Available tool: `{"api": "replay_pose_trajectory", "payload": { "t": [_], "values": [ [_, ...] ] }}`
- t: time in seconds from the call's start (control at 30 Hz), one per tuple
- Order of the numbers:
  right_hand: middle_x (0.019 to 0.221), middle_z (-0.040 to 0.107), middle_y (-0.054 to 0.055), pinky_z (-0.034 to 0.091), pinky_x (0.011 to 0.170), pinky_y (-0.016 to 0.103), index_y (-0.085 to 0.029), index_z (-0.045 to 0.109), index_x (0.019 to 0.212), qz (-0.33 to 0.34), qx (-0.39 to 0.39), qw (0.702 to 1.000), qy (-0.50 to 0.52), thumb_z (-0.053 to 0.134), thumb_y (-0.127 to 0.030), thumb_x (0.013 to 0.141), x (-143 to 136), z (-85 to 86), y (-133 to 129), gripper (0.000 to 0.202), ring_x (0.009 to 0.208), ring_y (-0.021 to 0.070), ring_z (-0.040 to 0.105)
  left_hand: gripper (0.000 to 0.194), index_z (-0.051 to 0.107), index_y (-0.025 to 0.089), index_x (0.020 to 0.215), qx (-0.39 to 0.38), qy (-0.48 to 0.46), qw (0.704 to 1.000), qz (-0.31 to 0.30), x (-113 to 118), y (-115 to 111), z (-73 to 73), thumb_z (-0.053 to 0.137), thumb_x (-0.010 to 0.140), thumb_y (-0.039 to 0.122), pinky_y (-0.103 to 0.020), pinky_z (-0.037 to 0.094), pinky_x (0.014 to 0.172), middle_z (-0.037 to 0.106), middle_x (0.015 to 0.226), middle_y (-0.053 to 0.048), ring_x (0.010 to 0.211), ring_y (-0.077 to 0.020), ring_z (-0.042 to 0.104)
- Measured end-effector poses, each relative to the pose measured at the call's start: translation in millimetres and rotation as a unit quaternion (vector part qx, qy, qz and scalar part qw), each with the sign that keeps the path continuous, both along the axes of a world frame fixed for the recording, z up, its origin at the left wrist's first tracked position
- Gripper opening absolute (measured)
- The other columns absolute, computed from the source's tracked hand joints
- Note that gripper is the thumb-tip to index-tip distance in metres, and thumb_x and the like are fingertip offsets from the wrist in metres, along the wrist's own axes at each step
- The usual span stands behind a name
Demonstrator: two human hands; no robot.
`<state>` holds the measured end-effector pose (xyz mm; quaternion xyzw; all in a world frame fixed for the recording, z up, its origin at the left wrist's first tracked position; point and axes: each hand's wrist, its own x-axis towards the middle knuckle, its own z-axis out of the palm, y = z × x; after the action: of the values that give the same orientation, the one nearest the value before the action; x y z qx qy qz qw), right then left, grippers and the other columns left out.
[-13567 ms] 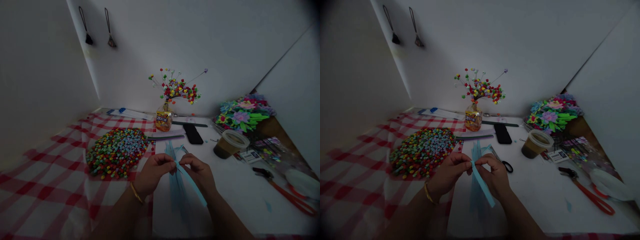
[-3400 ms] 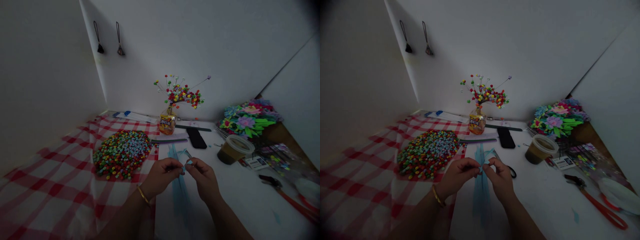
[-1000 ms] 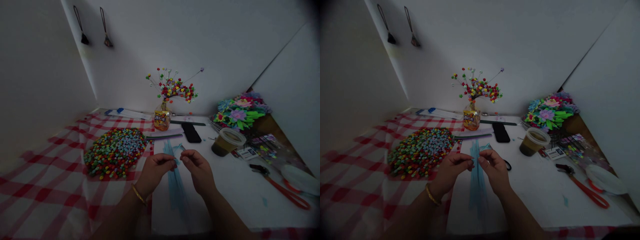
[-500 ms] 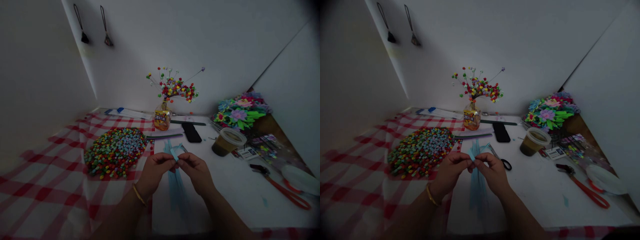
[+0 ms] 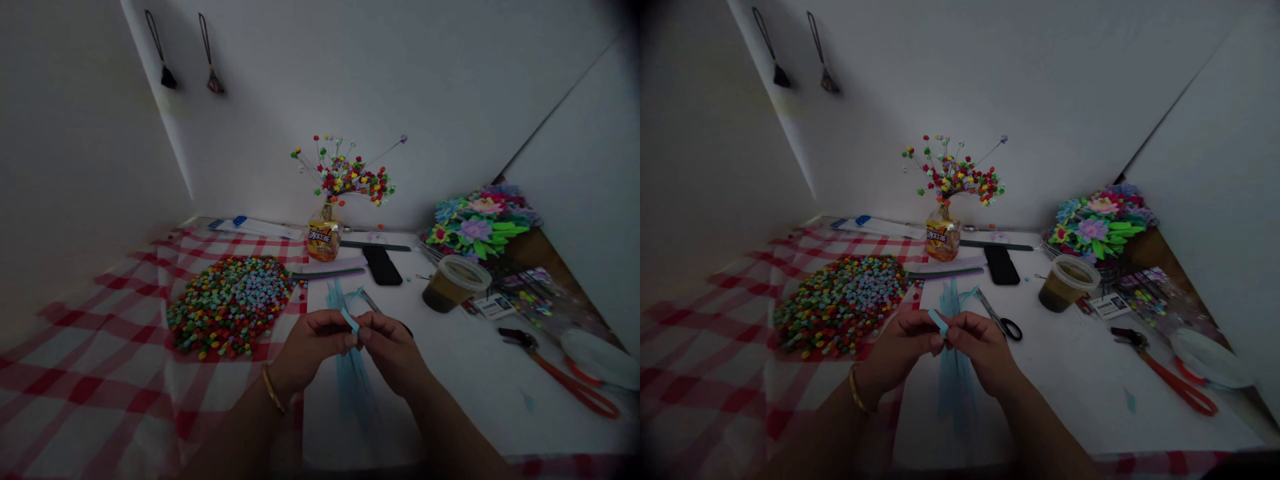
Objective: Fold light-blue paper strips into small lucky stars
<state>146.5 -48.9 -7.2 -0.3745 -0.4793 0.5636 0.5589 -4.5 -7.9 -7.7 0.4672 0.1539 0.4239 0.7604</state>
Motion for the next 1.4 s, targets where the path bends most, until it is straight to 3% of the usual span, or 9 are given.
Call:
{"api": "replay_pose_trajectory", "payload": {
  "t": [0.1, 0.17, 0.33, 0.43, 0.57, 1.07, 1.4],
  "values": [
    [0.062, 0.058, -0.001, 0.041, 0.061, 0.026, -0.018, 0.064, 0.068, -0.005, 0.0, 1.0, -0.013, 0.071, -0.036, 0.073, -0.1, 0.9, 0.1, 0.02, 0.06, 0.0125, 0.05, 0.012, 0.073, 0.014, 0.077, 0.016, -0.005, 1.0, -0.024, -1.9, 1.3, 2.7, 0.076, 0.066, 0.016, -0.022, 0.041, 0.061, 0.063, 0.067, -0.001, 0.062, -0.0091, 0.053],
    [0.063, 0.056, -0.001, 0.04, 0.059, 0.025, -0.018, 0.063, 0.067, -0.043, 0.022, 0.998, -0.035, 0.072, -0.035, 0.071, -0.1, 2.3, 0.2, 0.02, 0.06, 0.0123, 0.05, 0.014, 0.073, 0.014, 0.077, 0.011, -0.003, 1.0, -0.017, -2.6, 2.4, 2.9, 0.077, 0.064, 0.015, -0.022, 0.042, 0.062, 0.064, 0.069, 0.0, 0.064, -0.0092, 0.054],
    [0.081, 0.059, 0.001, 0.045, 0.074, 0.03, -0.024, 0.064, 0.084, -0.156, 0.162, 0.967, -0.116, 0.072, -0.027, 0.072, 2.4, 3.1, 0.7, 0.014, 0.081, 0.0169, 0.056, 0.018, 0.075, 0.016, 0.078, -0.007, 0.044, 0.998, 0.047, -2.5, 4.7, 1.0, 0.079, 0.061, 0.013, -0.023, 0.045, 0.062, 0.068, 0.067, -0.001, 0.061, -0.0102, 0.058],
    [0.093, 0.06, 0.003, 0.043, 0.084, 0.035, -0.026, 0.064, 0.093, -0.174, 0.218, 0.945, -0.171, 0.07, -0.025, 0.074, 3.1, 1.0, 0.6, 0.02, 0.093, 0.02, 0.056, 0.019, 0.075, 0.017, 0.076, 0.001, 0.07, 0.995, 0.069, -1.2, 4.3, 1.4, 0.079, 0.059, 0.012, -0.024, 0.048, 0.065, 0.071, 0.072, -0.002, 0.066, -0.0123, 0.061],
    [0.093, 0.061, 0.004, 0.044, 0.085, 0.04, -0.026, 0.064, 0.095, -0.177, 0.243, 0.928, -0.22, 0.068, -0.024, 0.076, 1.4, -0.3, 0.7, 0.019, 0.093, 0.0219, 0.058, 0.021, 0.074, 0.017, 0.073, -0.006, 0.094, 0.991, 0.096, 1.1, 3.3, 1.2, 0.081, 0.054, 0.011, -0.025, 0.05, 0.067, 0.072, 0.074, -0.002, 0.071, -0.0138, 0.063],
    [0.089, 0.059, 0.004, 0.046, 0.082, 0.04, -0.025, 0.065, 0.091, -0.149, 0.236, 0.927, -0.249, 0.065, -0.018, 0.078, 0.6, 2.3, 0.6, 0.015, 0.089, 0.0217, 0.057, 0.024, 0.072, 0.013, 0.071, -0.03, 0.124, 0.987, 0.094, 5.9, 3.9, 1.4, 0.082, 0.05, 0.011, -0.026, 0.044, 0.062, 0.067, 0.066, -0.001, 0.062, -0.0127, 0.057],
    [0.083, 0.063, 0.003, 0.05, 0.073, 0.033, -0.024, 0.065, 0.082, -0.174, 0.201, 0.956, -0.12, 0.068, -0.02, 0.076, -0.1, 2.2, -2.0, 0.007, 0.082, 0.0183, 0.06, 0.021, 0.072, 0.012, 0.076, -0.098, -0.003, 0.995, 0.005, 0.2, 3.9, 1.6, 0.081, 0.057, 0.017, -0.024, 0.04, 0.056, 0.064, 0.06, -0.001, 0.054, -0.0097, 0.054]
  ]
}}
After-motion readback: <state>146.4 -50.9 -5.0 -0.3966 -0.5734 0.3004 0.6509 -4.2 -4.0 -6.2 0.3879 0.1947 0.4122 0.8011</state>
